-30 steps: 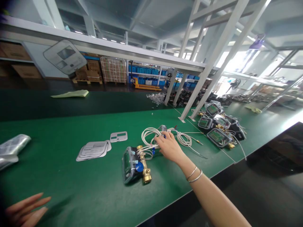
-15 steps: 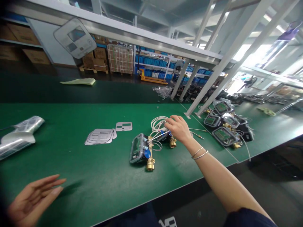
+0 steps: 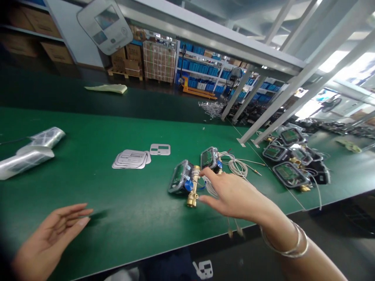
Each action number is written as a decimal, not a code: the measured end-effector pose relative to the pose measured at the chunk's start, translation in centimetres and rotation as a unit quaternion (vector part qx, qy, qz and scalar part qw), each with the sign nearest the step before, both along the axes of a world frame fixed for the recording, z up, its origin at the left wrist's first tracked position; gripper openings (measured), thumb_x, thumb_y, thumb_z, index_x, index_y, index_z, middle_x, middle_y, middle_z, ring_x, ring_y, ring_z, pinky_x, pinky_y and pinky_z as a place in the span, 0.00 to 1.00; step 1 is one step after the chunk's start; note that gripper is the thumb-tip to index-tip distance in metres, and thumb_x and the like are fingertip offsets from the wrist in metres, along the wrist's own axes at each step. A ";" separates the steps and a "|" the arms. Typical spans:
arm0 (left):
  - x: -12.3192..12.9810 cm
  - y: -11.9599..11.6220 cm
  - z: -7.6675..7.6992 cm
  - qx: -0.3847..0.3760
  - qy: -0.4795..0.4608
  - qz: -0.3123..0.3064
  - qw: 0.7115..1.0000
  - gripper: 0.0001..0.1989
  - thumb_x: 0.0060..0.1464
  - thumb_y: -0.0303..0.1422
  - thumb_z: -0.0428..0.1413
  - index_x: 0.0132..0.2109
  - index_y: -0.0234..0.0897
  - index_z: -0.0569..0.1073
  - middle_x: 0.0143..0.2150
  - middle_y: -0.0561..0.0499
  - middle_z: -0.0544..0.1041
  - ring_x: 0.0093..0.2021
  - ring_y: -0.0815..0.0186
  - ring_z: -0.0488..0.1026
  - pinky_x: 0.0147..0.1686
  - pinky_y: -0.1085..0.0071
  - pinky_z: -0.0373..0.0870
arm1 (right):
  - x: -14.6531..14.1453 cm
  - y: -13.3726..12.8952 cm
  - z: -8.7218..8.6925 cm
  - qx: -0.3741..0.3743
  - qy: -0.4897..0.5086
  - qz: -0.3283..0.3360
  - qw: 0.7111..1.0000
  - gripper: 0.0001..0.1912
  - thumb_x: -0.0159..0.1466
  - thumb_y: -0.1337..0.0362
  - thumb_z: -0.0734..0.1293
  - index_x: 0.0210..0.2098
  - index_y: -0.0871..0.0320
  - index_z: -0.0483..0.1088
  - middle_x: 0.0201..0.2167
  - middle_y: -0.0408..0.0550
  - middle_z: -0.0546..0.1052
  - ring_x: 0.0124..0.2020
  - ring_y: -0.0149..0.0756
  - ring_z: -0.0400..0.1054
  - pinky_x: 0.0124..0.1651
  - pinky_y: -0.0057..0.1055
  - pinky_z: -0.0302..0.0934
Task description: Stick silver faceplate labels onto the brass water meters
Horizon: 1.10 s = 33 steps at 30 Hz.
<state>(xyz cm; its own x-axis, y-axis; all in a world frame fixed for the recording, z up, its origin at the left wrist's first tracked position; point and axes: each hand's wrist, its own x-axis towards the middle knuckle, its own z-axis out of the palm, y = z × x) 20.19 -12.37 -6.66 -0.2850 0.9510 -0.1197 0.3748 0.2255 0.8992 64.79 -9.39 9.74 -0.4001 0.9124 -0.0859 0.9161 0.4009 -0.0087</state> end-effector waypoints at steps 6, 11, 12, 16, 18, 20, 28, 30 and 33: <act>0.7 0.4 1.4 -0.033 -0.063 -0.058 0.996 0.36 0.46 0.63 0.63 0.53 0.42 0.71 0.51 0.44 0.81 0.53 0.48 0.79 0.60 0.48 0.75 | 1.1 3.1 -4.0 0.108 -0.039 -0.009 0.993 0.55 0.50 0.47 0.83 0.72 0.52 0.62 0.57 0.64 0.74 0.50 0.63 0.74 0.44 0.53 0.73; 1.0 -0.2 1.4 -0.015 -0.074 -0.065 0.995 0.33 0.51 0.59 0.63 0.54 0.42 0.71 0.51 0.44 0.80 0.53 0.50 0.78 0.59 0.48 0.73 | -0.8 7.0 -4.8 0.060 -0.028 0.135 0.989 0.63 0.45 0.61 0.86 0.74 0.44 0.57 0.77 0.56 0.52 0.73 0.69 0.51 0.70 0.65 0.55; 0.8 -0.4 1.3 -0.012 -0.076 -0.065 0.995 0.32 0.52 0.58 0.63 0.54 0.42 0.70 0.51 0.44 0.80 0.53 0.51 0.78 0.59 0.49 0.73 | -1.2 7.6 -5.0 0.031 -0.020 0.161 0.986 0.61 0.46 0.62 0.86 0.74 0.42 0.57 0.78 0.54 0.50 0.74 0.67 0.50 0.70 0.64 0.55; 0.0 -1.1 0.9 -0.013 -0.076 -0.066 0.995 0.30 0.54 0.56 0.62 0.55 0.40 0.70 0.51 0.42 0.80 0.51 0.51 0.78 0.58 0.48 0.73 | -2.1 8.9 -6.3 -0.068 0.038 0.207 0.975 0.44 0.53 0.57 0.83 0.66 0.45 0.68 0.72 0.55 0.61 0.68 0.58 0.61 0.64 0.56 0.65; -0.1 -1.3 1.0 -0.009 -0.070 -0.066 0.995 0.29 0.56 0.55 0.61 0.55 0.39 0.71 0.51 0.41 0.80 0.50 0.52 0.79 0.57 0.48 0.74 | -2.7 8.8 -6.9 -0.082 0.075 0.203 0.973 0.39 0.54 0.51 0.82 0.61 0.49 0.71 0.65 0.57 0.68 0.61 0.55 0.68 0.60 0.52 0.68; 0.1 -1.4 1.3 -0.004 -0.063 -0.070 0.996 0.27 0.57 0.54 0.61 0.54 0.39 0.72 0.51 0.41 0.81 0.49 0.52 0.79 0.57 0.48 0.75 | -3.8 8.2 -7.6 -0.069 0.104 0.187 0.974 0.39 0.53 0.46 0.82 0.59 0.50 0.73 0.61 0.57 0.71 0.56 0.54 0.71 0.56 0.50 0.69; 3.7 -2.2 3.4 0.148 0.003 -0.259 0.954 0.62 0.44 0.56 0.72 0.77 0.54 0.48 0.79 0.42 0.52 0.75 0.41 0.57 0.71 0.39 0.61 | -12.3 4.9 -9.4 -0.098 0.523 0.093 0.842 0.45 0.44 0.37 0.82 0.56 0.50 0.73 0.55 0.53 0.75 0.58 0.51 0.71 0.62 0.44 0.65; 4.4 -2.6 3.6 0.194 0.014 -0.256 0.947 0.65 0.43 0.55 0.73 0.78 0.54 0.44 0.80 0.41 0.49 0.76 0.41 0.55 0.72 0.39 0.59 | -14.2 4.1 -9.7 -0.142 0.574 0.072 0.803 0.46 0.43 0.35 0.80 0.56 0.50 0.73 0.55 0.53 0.76 0.58 0.51 0.71 0.60 0.43 0.66; 4.7 -3.0 3.8 0.236 0.019 -0.221 0.946 0.62 0.47 0.50 0.73 0.78 0.51 0.45 0.78 0.41 0.53 0.74 0.44 0.60 0.72 0.44 0.60 | -16.2 3.0 -10.0 -0.171 0.612 0.060 0.770 0.47 0.42 0.35 0.80 0.56 0.49 0.74 0.56 0.52 0.76 0.58 0.50 0.72 0.58 0.41 0.68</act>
<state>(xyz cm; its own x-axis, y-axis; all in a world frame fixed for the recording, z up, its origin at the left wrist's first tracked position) 24.84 -15.38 -2.84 0.1574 0.9231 0.3509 0.3719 -0.3846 0.8448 48.63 -6.36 -0.25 -0.4512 0.8707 0.1956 0.0950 0.2648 -0.9596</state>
